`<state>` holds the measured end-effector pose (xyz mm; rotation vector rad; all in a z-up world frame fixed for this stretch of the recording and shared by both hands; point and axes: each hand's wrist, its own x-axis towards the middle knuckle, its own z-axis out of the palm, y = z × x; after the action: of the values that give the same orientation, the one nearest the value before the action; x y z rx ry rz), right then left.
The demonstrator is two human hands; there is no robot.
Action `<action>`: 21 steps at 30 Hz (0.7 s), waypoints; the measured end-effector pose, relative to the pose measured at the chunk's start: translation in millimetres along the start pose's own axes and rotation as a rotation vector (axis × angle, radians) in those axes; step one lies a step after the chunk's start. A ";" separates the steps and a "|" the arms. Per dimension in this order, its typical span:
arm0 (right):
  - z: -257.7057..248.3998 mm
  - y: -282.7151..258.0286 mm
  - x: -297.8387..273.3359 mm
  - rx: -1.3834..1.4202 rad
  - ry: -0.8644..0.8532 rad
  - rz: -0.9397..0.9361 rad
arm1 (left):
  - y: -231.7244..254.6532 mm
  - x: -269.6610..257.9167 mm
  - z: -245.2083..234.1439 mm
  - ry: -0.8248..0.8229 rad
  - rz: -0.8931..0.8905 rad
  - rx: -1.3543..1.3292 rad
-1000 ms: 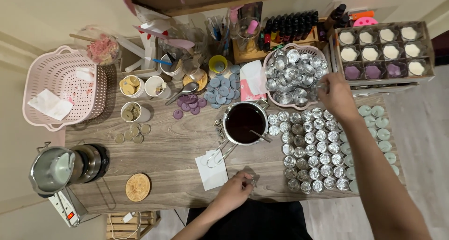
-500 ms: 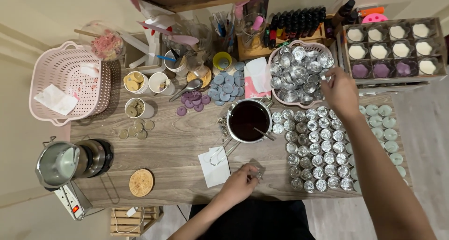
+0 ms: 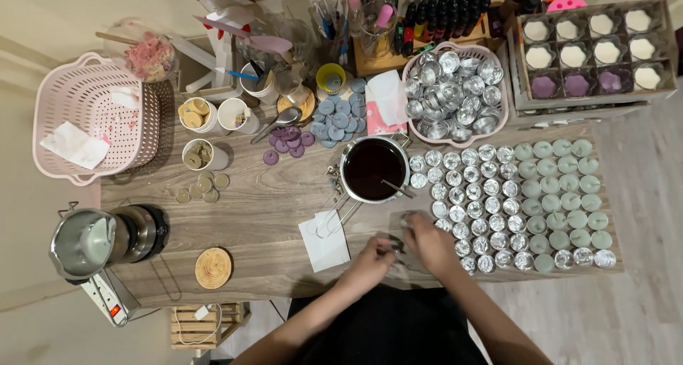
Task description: Preparing wicks and pouring melted wax into small candle containers at a workbench.
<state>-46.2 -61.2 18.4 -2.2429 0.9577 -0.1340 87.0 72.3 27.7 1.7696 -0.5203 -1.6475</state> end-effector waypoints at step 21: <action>8.7 18.7 -21.0 -0.197 0.002 0.042 | 23.9 -5.1 10.0 0.096 0.033 0.727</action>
<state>-69.6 -51.5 3.4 -2.3992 1.0584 -0.0236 79.9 57.0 48.0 2.3075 -1.2067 -1.4297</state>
